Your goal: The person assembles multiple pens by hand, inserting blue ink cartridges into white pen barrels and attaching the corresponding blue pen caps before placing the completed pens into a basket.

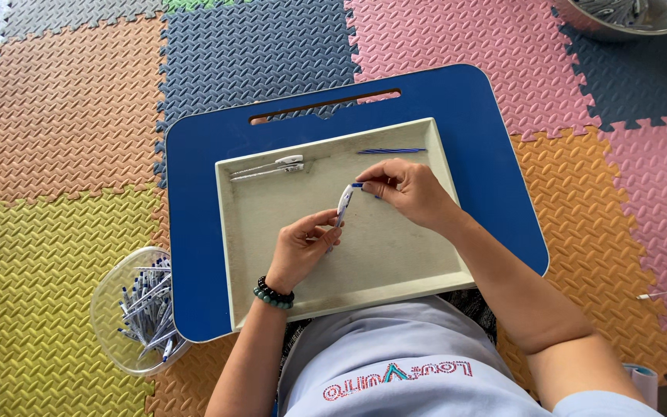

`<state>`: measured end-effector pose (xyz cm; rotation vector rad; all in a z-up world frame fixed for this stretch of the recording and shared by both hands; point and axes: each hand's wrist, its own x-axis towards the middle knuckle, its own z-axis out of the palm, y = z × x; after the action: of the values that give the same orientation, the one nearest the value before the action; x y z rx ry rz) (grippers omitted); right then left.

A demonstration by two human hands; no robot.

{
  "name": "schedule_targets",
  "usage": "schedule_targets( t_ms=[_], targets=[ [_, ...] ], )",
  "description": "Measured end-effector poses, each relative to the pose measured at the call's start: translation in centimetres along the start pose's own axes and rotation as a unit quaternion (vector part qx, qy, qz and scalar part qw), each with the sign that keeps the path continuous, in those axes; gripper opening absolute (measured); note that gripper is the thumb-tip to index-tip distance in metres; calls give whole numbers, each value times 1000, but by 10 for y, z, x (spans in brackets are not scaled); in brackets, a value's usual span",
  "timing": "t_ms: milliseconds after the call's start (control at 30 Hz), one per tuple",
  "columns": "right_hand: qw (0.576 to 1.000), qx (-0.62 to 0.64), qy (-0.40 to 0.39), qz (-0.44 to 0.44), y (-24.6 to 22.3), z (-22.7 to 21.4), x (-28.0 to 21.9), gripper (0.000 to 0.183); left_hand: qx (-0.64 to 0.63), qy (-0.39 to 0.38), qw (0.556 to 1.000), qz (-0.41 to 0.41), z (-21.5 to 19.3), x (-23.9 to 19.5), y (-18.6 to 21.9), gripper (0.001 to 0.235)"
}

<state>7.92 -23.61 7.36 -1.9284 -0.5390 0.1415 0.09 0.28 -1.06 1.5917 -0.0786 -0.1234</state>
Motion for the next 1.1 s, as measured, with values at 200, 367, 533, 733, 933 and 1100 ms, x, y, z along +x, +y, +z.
schedule_targets(
  t_ms=[200, 367, 533, 733, 933, 1100],
  targets=[
    [998, -34, 1, -50, 0, -2, 6, 6, 21, 7, 1000, 16, 1, 0, -1, 38],
    [993, -77, -14, -85, 1, -5, 9, 5, 35, 9, 999, 10, 2, -1, 1, 40],
    [999, 26, 16, -11, -10, -4, 11, 20, 45, 16, 999, 16, 5, -2, 2, 38],
    [987, 145, 62, 18, -18, -1, 18, 18, 87, 41, 992, 81, 6, 1, 17, 36],
    [977, 198, 75, -14, -28, -6, 22, 17, 110, 60, 981, 150, 5, 3, 40, 34],
    [970, 232, 50, -45, -42, -19, 40, 13, 136, 83, 969, 190, 1, 7, 74, 29]
  ],
)
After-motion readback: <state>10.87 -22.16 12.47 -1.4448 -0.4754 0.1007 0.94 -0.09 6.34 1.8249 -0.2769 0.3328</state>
